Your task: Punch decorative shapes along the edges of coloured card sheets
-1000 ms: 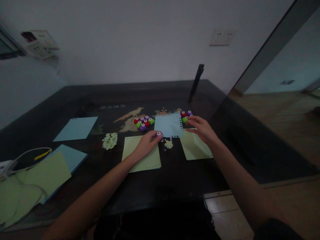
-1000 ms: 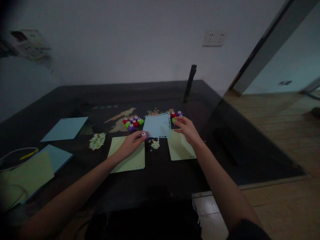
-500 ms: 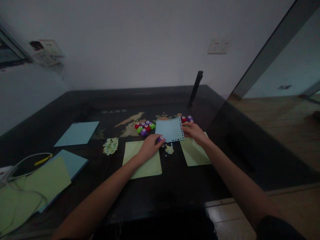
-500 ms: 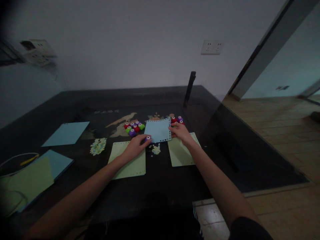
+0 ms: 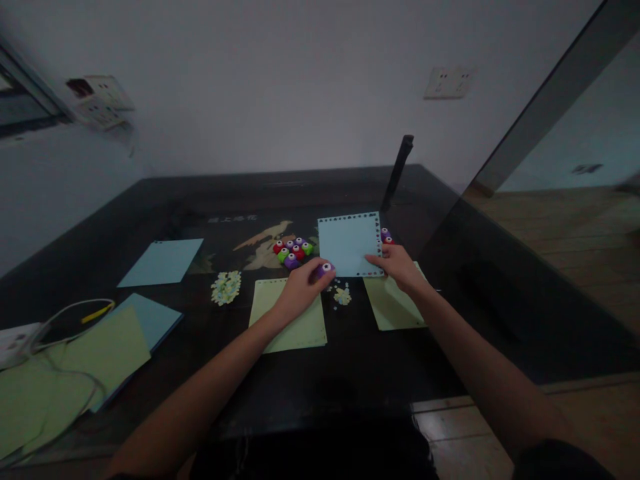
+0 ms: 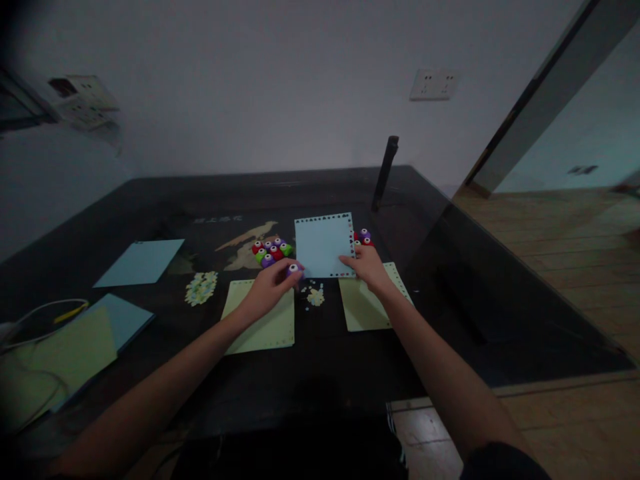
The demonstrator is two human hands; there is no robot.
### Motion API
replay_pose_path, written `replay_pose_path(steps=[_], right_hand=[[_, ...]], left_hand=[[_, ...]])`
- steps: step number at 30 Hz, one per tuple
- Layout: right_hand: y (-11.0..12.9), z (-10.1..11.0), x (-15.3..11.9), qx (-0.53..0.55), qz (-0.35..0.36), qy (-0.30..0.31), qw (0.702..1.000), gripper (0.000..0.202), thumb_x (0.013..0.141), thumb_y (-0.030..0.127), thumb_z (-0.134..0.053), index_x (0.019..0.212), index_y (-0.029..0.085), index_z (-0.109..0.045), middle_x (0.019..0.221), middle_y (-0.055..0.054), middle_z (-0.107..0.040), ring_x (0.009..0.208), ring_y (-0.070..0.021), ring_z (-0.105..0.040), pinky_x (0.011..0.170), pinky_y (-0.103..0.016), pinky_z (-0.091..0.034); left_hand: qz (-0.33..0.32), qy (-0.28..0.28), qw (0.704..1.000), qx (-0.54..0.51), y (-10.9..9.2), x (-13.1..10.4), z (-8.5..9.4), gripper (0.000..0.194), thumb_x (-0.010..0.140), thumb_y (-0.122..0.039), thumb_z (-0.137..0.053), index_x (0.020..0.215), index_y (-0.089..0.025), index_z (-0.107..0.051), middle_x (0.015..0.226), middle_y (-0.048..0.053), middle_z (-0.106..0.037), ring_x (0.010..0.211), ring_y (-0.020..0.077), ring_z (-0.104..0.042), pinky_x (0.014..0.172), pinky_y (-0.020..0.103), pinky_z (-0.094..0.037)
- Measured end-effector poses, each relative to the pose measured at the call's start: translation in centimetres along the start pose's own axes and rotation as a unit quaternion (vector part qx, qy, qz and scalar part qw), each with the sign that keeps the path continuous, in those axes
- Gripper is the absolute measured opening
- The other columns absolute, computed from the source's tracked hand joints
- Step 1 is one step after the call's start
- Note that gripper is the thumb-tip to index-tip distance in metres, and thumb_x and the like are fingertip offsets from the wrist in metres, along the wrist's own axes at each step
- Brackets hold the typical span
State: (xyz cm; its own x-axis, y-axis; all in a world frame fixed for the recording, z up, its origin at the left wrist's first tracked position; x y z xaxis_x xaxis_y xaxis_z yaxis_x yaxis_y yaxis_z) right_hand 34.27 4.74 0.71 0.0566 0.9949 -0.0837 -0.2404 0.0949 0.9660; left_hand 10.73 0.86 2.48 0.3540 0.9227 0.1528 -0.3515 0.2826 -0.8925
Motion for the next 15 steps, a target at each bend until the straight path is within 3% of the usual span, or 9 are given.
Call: replay_pose_path(steps=[3,8,11,15], right_hand=[[0.6,0.4,-1.5,0.068,0.011,-0.027,0.997,0.029,0.059,0.031,-0.072,0.082,0.014,-0.067,0.072,-0.006,-0.07,0.055,-0.0154,-0.061,0.049,-0.028,-0.048],[1.9,-0.7,-4.4,0.15,0.013,-0.044,0.988,0.036,0.055,0.03,-0.077,0.086,0.016,-0.067,0.081,-0.007,-0.071,0.066,-0.018,-0.065,0.06,-0.035,-0.054],[2.4,-1.9,-5.9,0.196,0.012,-0.065,0.978,0.032,0.056,0.028,-0.077,0.085,0.018,-0.067,0.086,-0.006,-0.072,0.074,-0.0178,-0.066,0.071,-0.036,-0.054],[2.8,-3.1,-7.2,0.171,0.011,-0.044,0.984,0.023,0.061,0.033,-0.074,0.078,0.018,-0.067,0.081,-0.005,-0.072,0.073,-0.0184,-0.065,0.069,-0.034,-0.053]], left_hand=[[0.081,0.052,0.984,-0.153,-0.7,-1.2,-0.5,0.032,0.08,-0.036,-0.061,0.106,-0.018,-0.056,0.072,-0.001,-0.058,0.056,0.0097,-0.052,0.054,0.022,-0.039],[0.179,0.06,0.924,-0.332,-0.9,-3.1,-1.8,0.043,0.07,-0.024,-0.072,0.11,-0.019,-0.056,0.092,0.004,-0.064,0.074,0.0112,-0.058,0.061,0.022,-0.041],[0.21,0.057,0.893,-0.394,-1.2,-3.8,-2.2,0.04,0.072,-0.025,-0.072,0.108,-0.019,-0.056,0.099,0.006,-0.065,0.078,0.0117,-0.062,0.07,0.024,-0.045],[0.218,0.049,0.883,-0.412,-1.7,-4.4,-2.4,0.035,0.074,-0.027,-0.071,0.104,-0.018,-0.054,0.099,0.007,-0.067,0.078,0.0142,-0.065,0.075,0.029,-0.048]])
Point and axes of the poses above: each hand's wrist, its own x-axis towards the middle knuckle, its own z-axis out of the back of the hand, y = z × x, the point moved 1 cm from there along x, towards the middle knuckle
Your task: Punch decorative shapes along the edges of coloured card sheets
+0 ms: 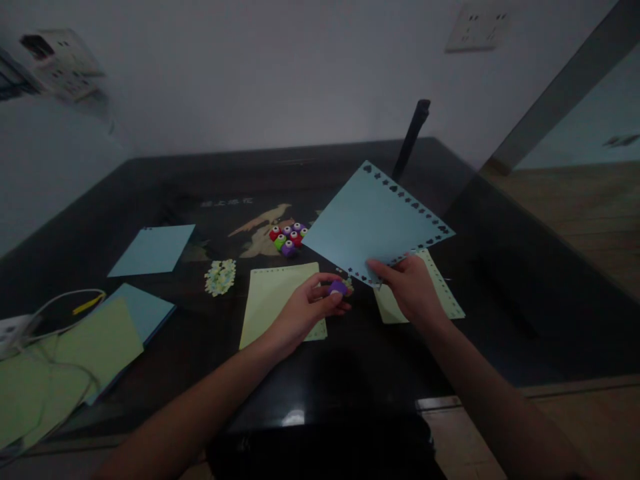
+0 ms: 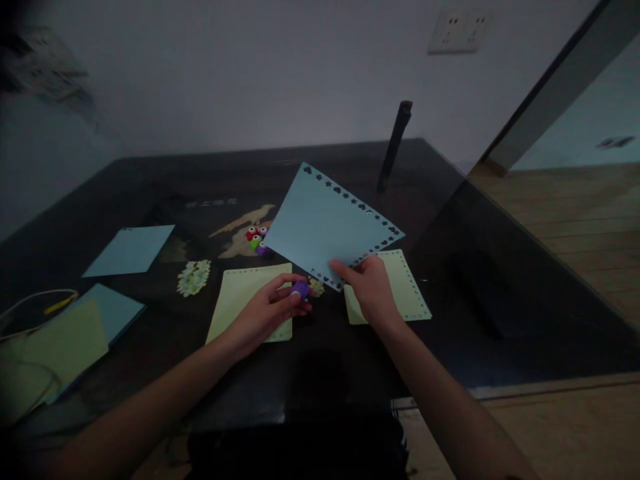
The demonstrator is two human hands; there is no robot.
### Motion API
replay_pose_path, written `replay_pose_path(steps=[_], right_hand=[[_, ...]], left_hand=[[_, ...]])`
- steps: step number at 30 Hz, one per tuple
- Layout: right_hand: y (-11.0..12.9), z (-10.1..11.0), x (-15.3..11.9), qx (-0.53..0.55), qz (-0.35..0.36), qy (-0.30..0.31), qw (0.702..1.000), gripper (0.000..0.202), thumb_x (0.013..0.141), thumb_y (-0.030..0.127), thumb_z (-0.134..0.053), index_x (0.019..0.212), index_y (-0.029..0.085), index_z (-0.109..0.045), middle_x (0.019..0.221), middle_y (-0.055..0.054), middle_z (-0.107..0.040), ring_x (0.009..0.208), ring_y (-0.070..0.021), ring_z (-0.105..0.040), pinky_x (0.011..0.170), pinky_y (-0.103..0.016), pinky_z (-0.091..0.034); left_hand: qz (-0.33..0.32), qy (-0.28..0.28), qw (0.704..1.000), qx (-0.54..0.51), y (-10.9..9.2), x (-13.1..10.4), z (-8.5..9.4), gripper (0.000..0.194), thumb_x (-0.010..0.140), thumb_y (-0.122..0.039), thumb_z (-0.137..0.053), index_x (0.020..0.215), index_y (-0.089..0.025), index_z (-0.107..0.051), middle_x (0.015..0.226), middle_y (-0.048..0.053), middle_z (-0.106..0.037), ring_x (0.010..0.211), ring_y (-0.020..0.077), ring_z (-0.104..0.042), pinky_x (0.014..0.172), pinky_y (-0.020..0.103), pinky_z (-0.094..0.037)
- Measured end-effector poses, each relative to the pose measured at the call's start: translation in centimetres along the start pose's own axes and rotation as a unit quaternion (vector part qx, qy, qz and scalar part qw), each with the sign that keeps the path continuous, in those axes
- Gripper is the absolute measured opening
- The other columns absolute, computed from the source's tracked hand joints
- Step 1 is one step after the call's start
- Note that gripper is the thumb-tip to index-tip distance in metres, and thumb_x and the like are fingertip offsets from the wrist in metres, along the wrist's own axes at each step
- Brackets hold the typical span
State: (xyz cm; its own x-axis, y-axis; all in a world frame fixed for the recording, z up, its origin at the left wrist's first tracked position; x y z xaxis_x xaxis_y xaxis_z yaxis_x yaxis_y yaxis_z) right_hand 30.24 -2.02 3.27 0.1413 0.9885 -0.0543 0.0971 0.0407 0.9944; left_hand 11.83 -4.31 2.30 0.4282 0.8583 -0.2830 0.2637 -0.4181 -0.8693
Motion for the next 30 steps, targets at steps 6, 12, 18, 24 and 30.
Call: replay_pose_path(steps=[6,12,18,24,30], right_hand=[[0.4,-0.4,-0.8,-0.124,0.019,0.012,0.992,0.017,0.068,0.033,-0.069,0.068,0.017,-0.066,0.068,-0.002,-0.069,0.064,-0.0165,-0.061,0.059,-0.029,-0.049],[0.0,-0.3,-1.0,-0.139,0.031,0.012,0.99,0.017,0.069,0.034,-0.068,0.071,0.017,-0.067,0.071,-0.002,-0.069,0.064,-0.0159,-0.061,0.061,-0.029,-0.049],[-0.1,-0.4,-1.0,-0.145,0.042,0.003,0.989,0.014,0.07,0.033,-0.069,0.071,0.019,-0.068,0.072,-0.001,-0.07,0.065,-0.0155,-0.062,0.062,-0.03,-0.05],[-0.1,-0.1,-1.0,-0.134,0.058,-0.036,0.989,0.017,0.07,0.035,-0.069,0.072,0.018,-0.068,0.071,-0.002,-0.069,0.064,-0.016,-0.062,0.062,-0.031,-0.051],[-0.6,0.3,-0.7,-0.099,0.064,-0.05,0.992,0.018,0.07,0.036,-0.069,0.076,0.019,-0.068,0.074,-0.002,-0.07,0.067,-0.0163,-0.063,0.064,-0.03,-0.052]], left_hand=[[-0.026,-0.031,0.999,0.015,0.0,-0.2,-0.2,0.036,0.074,-0.029,-0.071,0.105,-0.015,-0.058,0.103,0.01,-0.067,0.085,0.0184,-0.066,0.08,0.033,-0.05],[-0.048,-0.07,0.996,0.036,-0.1,-0.2,0.0,0.034,0.071,-0.028,-0.073,0.099,-0.014,-0.06,0.097,0.008,-0.068,0.093,0.0194,-0.063,0.085,0.034,-0.049],[-0.065,-0.063,0.994,0.066,0.0,0.0,0.1,0.035,0.069,-0.025,-0.072,0.1,-0.016,-0.059,0.104,0.008,-0.067,0.1,0.021,-0.061,0.095,0.039,-0.045],[-0.079,-0.047,0.992,0.083,-0.3,-0.2,0.1,0.036,0.069,-0.019,-0.071,0.103,-0.018,-0.058,0.111,0.007,-0.066,0.106,0.0199,-0.06,0.1,0.04,-0.041],[-0.105,-0.013,0.989,0.103,-0.5,-0.5,-0.2,0.036,0.069,-0.013,-0.07,0.102,-0.019,-0.058,0.123,0.008,-0.06,0.114,0.0202,-0.056,0.1,0.038,-0.041]])
Point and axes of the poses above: each hand's wrist, its own x-axis towards the middle knuckle, its own z-axis out of the back of the hand, y = z × x, the point moved 1 cm from there along x, towards the middle knuckle
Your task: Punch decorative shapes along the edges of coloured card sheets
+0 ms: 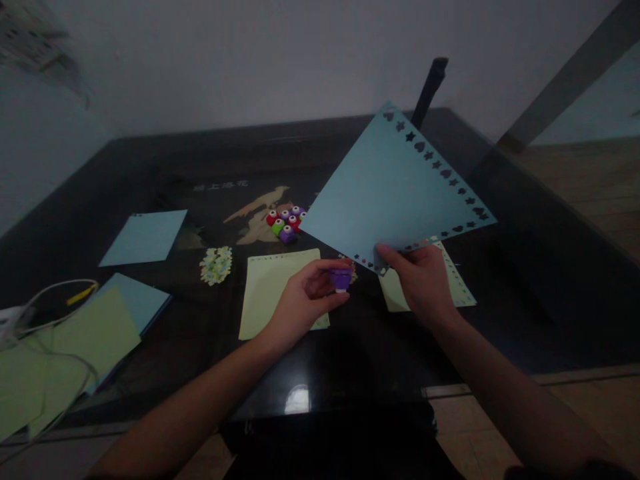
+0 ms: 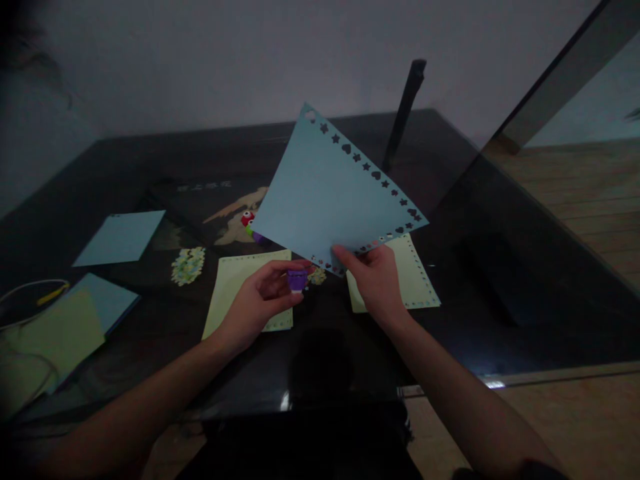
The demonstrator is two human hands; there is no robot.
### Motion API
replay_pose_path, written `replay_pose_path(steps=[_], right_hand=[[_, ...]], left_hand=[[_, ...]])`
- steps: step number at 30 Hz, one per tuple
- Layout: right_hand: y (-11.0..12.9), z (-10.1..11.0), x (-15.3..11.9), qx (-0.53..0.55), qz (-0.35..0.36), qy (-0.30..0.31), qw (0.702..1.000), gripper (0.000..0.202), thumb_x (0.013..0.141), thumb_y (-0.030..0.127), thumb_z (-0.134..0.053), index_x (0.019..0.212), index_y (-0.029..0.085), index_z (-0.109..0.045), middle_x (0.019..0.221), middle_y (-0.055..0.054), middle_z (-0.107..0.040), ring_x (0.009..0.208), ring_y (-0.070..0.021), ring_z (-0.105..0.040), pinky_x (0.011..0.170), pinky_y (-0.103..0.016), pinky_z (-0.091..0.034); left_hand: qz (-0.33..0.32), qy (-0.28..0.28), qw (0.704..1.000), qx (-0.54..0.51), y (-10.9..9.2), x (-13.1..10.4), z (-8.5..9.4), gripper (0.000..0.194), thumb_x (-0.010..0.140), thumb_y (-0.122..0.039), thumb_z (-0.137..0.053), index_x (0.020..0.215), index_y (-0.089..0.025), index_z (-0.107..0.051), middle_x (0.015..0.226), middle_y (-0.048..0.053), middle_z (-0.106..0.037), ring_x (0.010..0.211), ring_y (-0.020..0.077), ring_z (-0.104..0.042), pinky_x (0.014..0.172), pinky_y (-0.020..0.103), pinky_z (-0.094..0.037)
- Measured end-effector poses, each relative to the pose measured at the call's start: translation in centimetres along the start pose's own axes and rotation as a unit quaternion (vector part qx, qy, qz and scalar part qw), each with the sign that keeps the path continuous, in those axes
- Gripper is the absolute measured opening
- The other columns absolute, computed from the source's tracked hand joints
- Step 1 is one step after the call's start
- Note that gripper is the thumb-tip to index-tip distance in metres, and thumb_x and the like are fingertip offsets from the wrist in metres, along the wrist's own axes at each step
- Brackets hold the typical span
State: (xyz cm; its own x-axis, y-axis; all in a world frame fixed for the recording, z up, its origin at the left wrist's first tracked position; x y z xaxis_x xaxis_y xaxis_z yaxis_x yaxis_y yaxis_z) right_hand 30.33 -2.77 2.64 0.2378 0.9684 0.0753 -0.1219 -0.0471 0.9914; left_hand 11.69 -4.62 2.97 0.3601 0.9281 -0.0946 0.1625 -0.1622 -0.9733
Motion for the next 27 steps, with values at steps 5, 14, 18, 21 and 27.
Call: replay_pose_path(steps=[5,14,18,21,27], right_hand=[[-0.58,0.06,0.13,0.012,0.004,0.003,1.0,0.019,0.07,0.037,-0.07,0.073,0.018,-0.067,0.074,-0.002,-0.07,0.066,-0.0154,-0.063,0.065,-0.03,-0.052],[-0.42,-0.26,0.01,0.041,0.02,0.016,0.999,0.026,0.074,0.041,-0.066,0.089,0.02,-0.067,0.087,-0.004,-0.071,0.081,-0.0198,-0.066,0.073,-0.034,-0.054],[-0.33,-0.22,0.08,0.032,0.014,0.025,0.999,0.024,0.074,0.041,-0.066,0.086,0.02,-0.067,0.084,-0.003,-0.07,0.078,-0.0181,-0.065,0.073,-0.033,-0.053],[-0.29,-0.1,0.21,0.027,0.012,0.029,0.999,0.021,0.074,0.039,-0.066,0.084,0.02,-0.067,0.082,-0.002,-0.07,0.077,-0.0173,-0.064,0.073,-0.033,-0.052],[-0.03,-0.16,0.05,-0.01,-0.015,0.083,0.996,0.022,0.072,0.039,-0.067,0.082,0.019,-0.067,0.081,-0.002,-0.07,0.074,-0.0175,-0.062,0.071,-0.034,-0.052]], left_hand=[[-0.022,0.014,0.999,0.02,-0.18,-0.11,-0.09,0.037,0.07,-0.013,-0.068,0.104,-0.019,-0.056,0.124,0.009,-0.059,0.115,0.0207,-0.055,0.101,0.037,-0.041],[-0.054,-0.007,0.991,0.119,0.04,0.03,0.09,0.033,0.071,-0.015,-0.067,0.102,-0.018,-0.056,0.122,0.01,-0.06,0.113,0.0212,-0.056,0.103,0.04,-0.04],[-0.049,-0.001,0.993,0.105,-0.16,-0.03,-0.02,0.035,0.07,-0.017,-0.068,0.104,-0.017,-0.057,0.121,0.009,-0.06,0.114,0.0208,-0.055,0.103,0.039,-0.04],[-0.037,0.017,0.996,0.084,-0.42,-0.19,-0.1,0.038,0.07,-0.017,-0.069,0.106,-0.018,-0.057,0.121,0.009,-0.06,0.113,0.0208,-0.056,0.102,0.039,-0.041],[0.013,0.02,0.999,0.033,-0.39,-0.29,0.03,0.038,0.065,-0.017,-0.073,0.101,-0.02,-0.059,0.109,0.007,-0.066,0.1,0.0216,-0.063,0.092,0.039,-0.047]])
Point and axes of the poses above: each hand's wrist, its own x-axis towards the middle knuckle, its own z-axis out of the back of the hand, y = z × x, the point moved 1 cm from there along x, towards the middle knuckle
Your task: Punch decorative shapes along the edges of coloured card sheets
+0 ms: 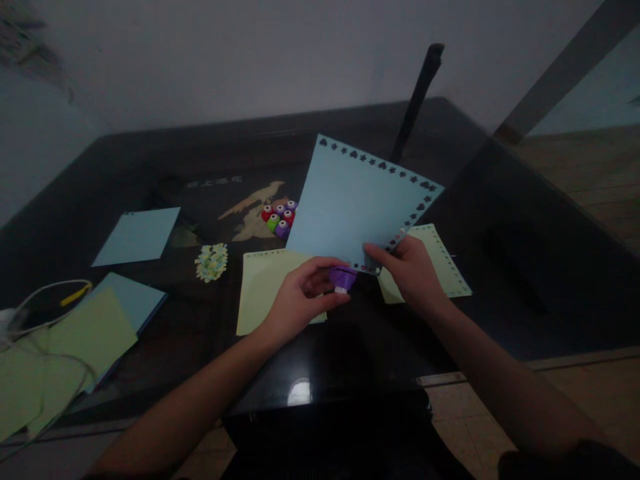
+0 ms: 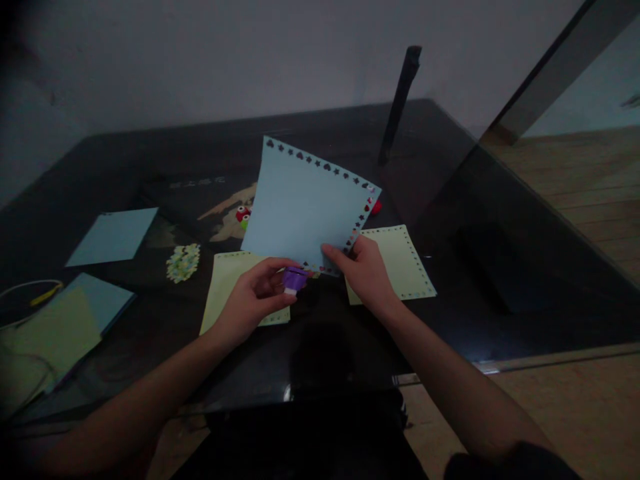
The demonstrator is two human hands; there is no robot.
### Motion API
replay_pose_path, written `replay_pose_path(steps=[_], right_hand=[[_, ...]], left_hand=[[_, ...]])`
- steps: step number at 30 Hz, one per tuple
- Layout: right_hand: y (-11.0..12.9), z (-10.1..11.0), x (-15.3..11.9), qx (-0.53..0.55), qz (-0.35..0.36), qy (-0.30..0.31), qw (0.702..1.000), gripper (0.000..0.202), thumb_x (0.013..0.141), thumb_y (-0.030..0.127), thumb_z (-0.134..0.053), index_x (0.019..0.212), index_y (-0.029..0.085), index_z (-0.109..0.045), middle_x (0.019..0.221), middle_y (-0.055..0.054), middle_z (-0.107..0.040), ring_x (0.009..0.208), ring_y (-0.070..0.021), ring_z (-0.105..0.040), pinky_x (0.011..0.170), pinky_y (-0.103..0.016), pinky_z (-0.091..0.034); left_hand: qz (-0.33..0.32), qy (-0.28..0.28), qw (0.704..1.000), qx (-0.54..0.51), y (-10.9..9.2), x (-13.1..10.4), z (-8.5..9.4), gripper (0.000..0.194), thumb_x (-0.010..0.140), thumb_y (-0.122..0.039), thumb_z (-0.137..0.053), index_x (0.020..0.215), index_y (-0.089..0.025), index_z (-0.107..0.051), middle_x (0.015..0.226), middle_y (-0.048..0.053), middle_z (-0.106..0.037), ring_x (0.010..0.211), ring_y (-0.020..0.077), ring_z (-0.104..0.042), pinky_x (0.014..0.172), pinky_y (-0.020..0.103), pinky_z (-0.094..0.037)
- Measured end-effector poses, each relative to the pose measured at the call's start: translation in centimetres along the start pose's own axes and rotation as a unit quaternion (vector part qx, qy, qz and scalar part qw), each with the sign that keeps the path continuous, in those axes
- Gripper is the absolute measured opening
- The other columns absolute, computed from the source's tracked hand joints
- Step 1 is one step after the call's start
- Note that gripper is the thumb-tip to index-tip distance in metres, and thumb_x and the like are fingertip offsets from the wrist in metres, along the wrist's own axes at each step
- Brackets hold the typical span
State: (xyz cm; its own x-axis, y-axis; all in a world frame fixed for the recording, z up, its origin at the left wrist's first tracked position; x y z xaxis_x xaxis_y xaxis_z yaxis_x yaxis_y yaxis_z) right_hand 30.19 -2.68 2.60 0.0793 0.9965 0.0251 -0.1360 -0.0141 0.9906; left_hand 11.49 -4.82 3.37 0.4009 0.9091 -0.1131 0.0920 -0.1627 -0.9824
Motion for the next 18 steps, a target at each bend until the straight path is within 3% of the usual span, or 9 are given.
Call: replay_pose_path(steps=[5,8,11,13,16,18], right_hand=[[0.3,-0.3,-0.2,0.012,-0.004,0.055,0.998,0.029,0.07,0.041,-0.069,0.088,0.019,-0.064,0.082,-0.003,-0.07,0.072,-0.0176,-0.063,0.067,-0.032,-0.053],[0.3,-0.3,0.1,0.016,0.019,0.056,0.998,0.041,0.072,0.04,-0.068,0.108,0.022,-0.058,0.094,-0.004,-0.069,0.081,-0.0191,-0.064,0.071,-0.033,-0.054],[0.5,0.3,0.4,-0.018,0.105,-0.012,0.994,0.052,0.077,0.039,-0.064,0.124,0.026,-0.047,0.108,-0.006,-0.064,0.093,-0.0199,-0.061,0.074,-0.033,-0.052],[1.1,0.8,0.1,-0.072,0.183,-0.082,0.977,0.049,0.08,0.037,-0.061,0.126,0.028,-0.045,0.114,-0.007,-0.059,0.099,-0.0208,-0.058,0.077,-0.034,-0.051],[2.6,1.1,-1.1,-0.166,0.287,-0.144,0.932,0.032,0.083,0.034,-0.058,0.114,0.027,-0.055,0.114,-0.007,-0.057,0.107,-0.0244,-0.054,0.085,-0.04,-0.047],[3.4,0.8,-1.9,-0.218,0.335,-0.128,0.908,0.019,0.082,0.033,-0.059,0.1,0.027,-0.062,0.106,-0.006,-0.059,0.104,-0.0255,-0.054,0.088,-0.044,-0.043]], left_hand=[[0.016,-0.005,1.0,-0.019,0.5,0.1,0.2,0.036,0.069,-0.026,-0.072,0.102,-0.018,-0.059,0.091,0.007,-0.07,0.091,0.0216,-0.066,0.084,0.037,-0.051],[0.018,-0.009,0.998,-0.058,0.7,0.2,0.2,0.037,0.072,-0.036,-0.07,0.102,-0.017,-0.059,0.087,0.007,-0.07,0.084,0.0215,-0.067,0.078,0.035,-0.053],[0.023,-0.02,0.995,-0.098,0.6,0.3,0.2,0.04,0.074,-0.044,-0.067,0.102,-0.017,-0.059,0.094,0.007,-0.068,0.083,0.0211,-0.068,0.073,0.032,-0.054],[0.027,-0.026,0.992,-0.117,0.5,0.3,0.2,0.04,0.075,-0.046,-0.066,0.101,-0.017,-0.06,0.097,0.007,-0.068,0.082,0.0208,-0.068,0.07,0.03,-0.054],[0.041,-0.028,0.99,-0.132,0.5,0.3,0.2,0.041,0.077,-0.049,-0.063,0.099,-0.015,-0.062,0.099,0.009,-0.068,0.083,0.0216,-0.069,0.068,0.028,-0.053],[0.053,-0.027,0.99,-0.129,0.6,0.3,0.2,0.044,0.079,-0.053,-0.059,0.099,-0.014,-0.063,0.098,0.01,-0.069,0.084,0.0228,-0.069,0.069,0.029,-0.053]])
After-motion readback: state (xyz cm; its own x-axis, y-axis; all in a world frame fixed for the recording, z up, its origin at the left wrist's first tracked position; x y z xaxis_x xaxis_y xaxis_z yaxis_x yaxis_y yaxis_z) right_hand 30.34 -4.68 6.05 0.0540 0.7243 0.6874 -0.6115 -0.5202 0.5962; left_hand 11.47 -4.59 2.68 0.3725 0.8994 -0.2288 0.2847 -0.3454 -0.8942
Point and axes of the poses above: each hand's wrist, its own x-axis towards the middle knuckle, its own z-axis out of the back of the hand, y = z × x, the point moved 1 cm from there along x, towards the middle knuckle
